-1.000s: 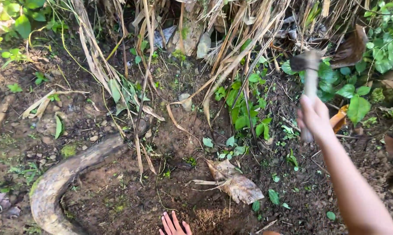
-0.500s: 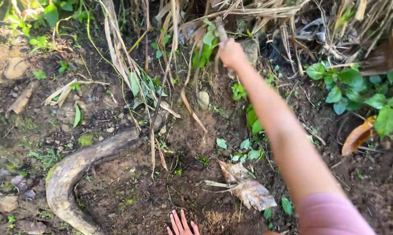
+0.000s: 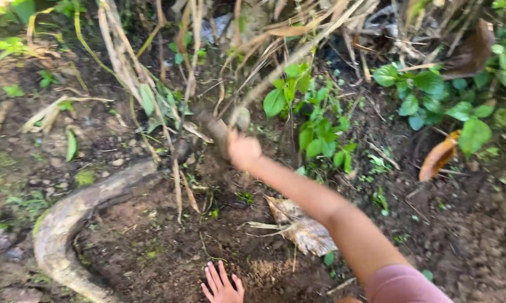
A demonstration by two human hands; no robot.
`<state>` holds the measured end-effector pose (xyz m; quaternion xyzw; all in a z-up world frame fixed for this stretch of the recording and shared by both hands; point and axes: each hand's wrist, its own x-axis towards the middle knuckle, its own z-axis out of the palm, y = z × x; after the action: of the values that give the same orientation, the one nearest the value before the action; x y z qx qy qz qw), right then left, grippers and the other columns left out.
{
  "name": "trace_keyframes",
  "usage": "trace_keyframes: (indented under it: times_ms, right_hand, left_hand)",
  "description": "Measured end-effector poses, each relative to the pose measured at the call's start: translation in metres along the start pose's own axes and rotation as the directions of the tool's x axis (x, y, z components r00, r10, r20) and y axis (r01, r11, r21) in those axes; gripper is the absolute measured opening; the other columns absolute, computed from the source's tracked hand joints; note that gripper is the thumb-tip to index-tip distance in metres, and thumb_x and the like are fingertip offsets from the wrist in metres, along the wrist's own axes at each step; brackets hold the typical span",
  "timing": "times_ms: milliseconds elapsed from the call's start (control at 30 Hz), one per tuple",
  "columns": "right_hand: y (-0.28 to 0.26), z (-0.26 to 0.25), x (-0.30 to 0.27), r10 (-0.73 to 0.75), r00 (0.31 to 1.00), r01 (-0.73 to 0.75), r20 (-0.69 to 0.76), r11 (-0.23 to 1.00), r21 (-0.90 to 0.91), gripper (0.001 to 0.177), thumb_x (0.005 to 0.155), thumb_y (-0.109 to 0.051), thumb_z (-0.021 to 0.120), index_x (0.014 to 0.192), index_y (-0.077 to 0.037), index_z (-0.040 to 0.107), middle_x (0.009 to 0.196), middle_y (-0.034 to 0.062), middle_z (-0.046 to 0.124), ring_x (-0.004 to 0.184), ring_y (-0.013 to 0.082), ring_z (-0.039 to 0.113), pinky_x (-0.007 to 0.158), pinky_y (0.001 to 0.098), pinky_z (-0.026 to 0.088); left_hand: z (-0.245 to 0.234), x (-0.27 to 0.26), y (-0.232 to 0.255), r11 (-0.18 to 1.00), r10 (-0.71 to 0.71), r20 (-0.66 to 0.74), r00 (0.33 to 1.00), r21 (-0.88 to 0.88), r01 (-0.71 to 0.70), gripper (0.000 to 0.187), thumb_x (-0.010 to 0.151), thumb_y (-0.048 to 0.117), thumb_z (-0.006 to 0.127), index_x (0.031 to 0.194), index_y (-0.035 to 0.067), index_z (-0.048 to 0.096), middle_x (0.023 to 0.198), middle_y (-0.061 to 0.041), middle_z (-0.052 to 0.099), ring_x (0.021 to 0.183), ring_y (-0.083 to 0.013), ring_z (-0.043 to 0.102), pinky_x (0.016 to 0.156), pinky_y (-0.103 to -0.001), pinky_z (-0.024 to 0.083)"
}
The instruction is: Digging and clearing soil with a hand hoe in an outdoor area.
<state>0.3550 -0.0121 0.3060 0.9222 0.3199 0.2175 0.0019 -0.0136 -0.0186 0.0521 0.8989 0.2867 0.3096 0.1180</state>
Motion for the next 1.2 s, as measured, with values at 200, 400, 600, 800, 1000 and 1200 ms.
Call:
trace_keyframes:
  times_ms: [200, 400, 600, 800, 1000, 1200]
  right_hand:
    - [-0.064, -0.024, -0.14, -0.194, 0.906, -0.143, 0.377, 0.697, 0.703, 0.036, 0.112, -0.027, 0.037, 0.094, -0.004, 0.057, 0.066, 0.0073, 0.051, 0.047, 0.0162, 0.041, 0.038, 0.0292, 0.035]
    - [-0.02, -0.121, -0.341, 0.05, 0.651, -0.739, 0.758, -0.184, 0.648, 0.074, 0.091, -0.044, 0.073, 0.149, -0.008, 0.044, 0.059, -0.0008, 0.046, 0.04, 0.0081, 0.04, 0.034, 0.025, 0.032]
    - [0.115, -0.137, -0.495, 0.424, 0.406, -0.896, 0.809, 0.008, 0.445, 0.04, 0.084, -0.004, 0.073, 0.122, -0.007, 0.059, 0.069, 0.0031, 0.067, 0.046, 0.0141, 0.061, 0.04, 0.0298, 0.049]
    - [0.26, -0.141, -0.483, 0.809, 0.587, -0.755, 0.023, 0.537, 0.376, 0.031, 0.104, -0.028, 0.058, 0.09, -0.001, 0.053, 0.064, 0.0182, 0.066, 0.052, 0.0273, 0.067, 0.049, 0.0396, 0.052]
    - [0.408, -0.001, -0.365, 0.885, 0.162, -0.295, 0.436, -0.378, 0.878, 0.037, 0.106, -0.04, 0.048, 0.093, -0.006, 0.055, 0.066, 0.0119, 0.065, 0.05, 0.0272, 0.063, 0.04, 0.0391, 0.049]
    - [0.251, 0.021, -0.396, 0.883, 0.431, -0.518, 0.187, 0.072, 0.853, 0.029, 0.108, -0.036, 0.049, 0.103, -0.008, 0.049, 0.062, 0.0013, 0.051, 0.043, 0.0126, 0.05, 0.038, 0.029, 0.041]
  left_hand:
    - [-0.012, 0.003, -0.001, 0.987, -0.02, 0.196, 0.98, 0.159, -0.012, 0.071, 0.08, 0.038, 0.055, 0.148, 0.02, 0.049, 0.162, -0.014, 0.039, 0.148, -0.0311, 0.04, 0.115, -0.062, 0.035]
    - [-0.009, 0.0, -0.006, 0.999, 0.045, 0.048, 0.998, 0.012, -0.046, 0.068, 0.085, 0.035, 0.053, 0.149, 0.014, 0.048, 0.162, -0.016, 0.04, 0.148, -0.0322, 0.042, 0.115, -0.064, 0.035]
    - [-0.014, 0.002, 0.0, 0.998, 0.046, 0.064, 0.997, 0.034, -0.049, 0.066, 0.086, 0.035, 0.053, 0.149, 0.014, 0.049, 0.163, -0.015, 0.04, 0.149, -0.0316, 0.041, 0.117, -0.063, 0.033]
    - [-0.009, -0.001, -0.001, 0.997, 0.029, 0.131, 0.991, 0.073, -0.039, 0.068, 0.086, 0.036, 0.054, 0.151, 0.016, 0.048, 0.165, -0.013, 0.039, 0.152, -0.0304, 0.039, 0.119, -0.063, 0.032]
    - [-0.008, 0.0, 0.01, 1.0, 0.0, 0.098, 0.995, 0.007, 0.0, 0.071, 0.081, 0.035, 0.058, 0.149, 0.014, 0.054, 0.165, -0.018, 0.042, 0.151, -0.036, 0.042, 0.116, -0.067, 0.032]
    - [0.004, 0.006, 0.003, 0.998, 0.037, 0.059, 0.998, 0.043, -0.039, 0.065, 0.087, 0.033, 0.057, 0.148, 0.011, 0.056, 0.165, -0.02, 0.045, 0.152, -0.0387, 0.044, 0.117, -0.069, 0.033]
